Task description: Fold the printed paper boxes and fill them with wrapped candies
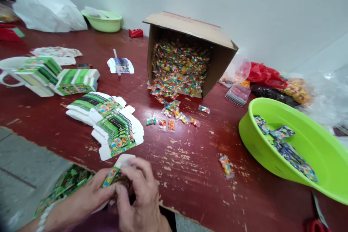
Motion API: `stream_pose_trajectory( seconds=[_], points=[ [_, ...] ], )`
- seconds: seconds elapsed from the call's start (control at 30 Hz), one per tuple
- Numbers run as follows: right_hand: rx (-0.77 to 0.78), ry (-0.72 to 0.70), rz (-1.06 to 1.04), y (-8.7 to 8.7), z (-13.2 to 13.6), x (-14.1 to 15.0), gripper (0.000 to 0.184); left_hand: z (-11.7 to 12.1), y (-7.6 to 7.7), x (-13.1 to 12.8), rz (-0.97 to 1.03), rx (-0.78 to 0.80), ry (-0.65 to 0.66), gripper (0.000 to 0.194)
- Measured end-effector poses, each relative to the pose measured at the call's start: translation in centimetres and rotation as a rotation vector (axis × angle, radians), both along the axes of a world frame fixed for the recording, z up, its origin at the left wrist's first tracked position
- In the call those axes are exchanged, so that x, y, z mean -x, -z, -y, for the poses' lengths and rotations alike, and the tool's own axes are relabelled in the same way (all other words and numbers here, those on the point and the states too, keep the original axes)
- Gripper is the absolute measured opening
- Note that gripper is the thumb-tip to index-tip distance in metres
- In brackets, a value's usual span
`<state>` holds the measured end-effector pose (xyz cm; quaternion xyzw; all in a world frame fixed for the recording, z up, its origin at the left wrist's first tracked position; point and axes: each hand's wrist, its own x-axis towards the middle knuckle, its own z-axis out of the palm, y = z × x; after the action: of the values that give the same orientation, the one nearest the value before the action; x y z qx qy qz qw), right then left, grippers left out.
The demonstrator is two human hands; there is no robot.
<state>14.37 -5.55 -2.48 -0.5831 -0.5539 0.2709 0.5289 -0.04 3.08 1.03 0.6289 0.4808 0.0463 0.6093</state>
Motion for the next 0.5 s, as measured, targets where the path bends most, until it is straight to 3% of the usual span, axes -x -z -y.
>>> stream_pose_trajectory(
  seconds=[0.1,0.23,0.3,0.37,0.5],
  points=[
    [0.043,0.082,-0.034,0.0,-0.4,-0.3,0.058,0.3,-0.7,-0.1,0.077,0.083,0.021,0.039],
    [0.114,-0.043,-0.230,0.1,-1.3,-0.2,0.009,0.9,0.4,0.7,0.062,0.049,-0.023,0.036],
    [0.081,-0.036,-0.257,0.0,-1.7,-0.2,0.022,0.9,1.6,1.3,-0.011,-0.044,-0.099,0.034],
    [0.071,0.002,-0.227,-0.3,-1.9,-0.5,0.023,0.9,2.6,1.8,-0.012,-0.118,-0.155,0.039],
    [0.147,-0.021,-0.170,-0.9,-2.1,-1.3,0.017,1.2,3.3,1.2,0.208,-0.139,-0.352,0.045]
  ],
)
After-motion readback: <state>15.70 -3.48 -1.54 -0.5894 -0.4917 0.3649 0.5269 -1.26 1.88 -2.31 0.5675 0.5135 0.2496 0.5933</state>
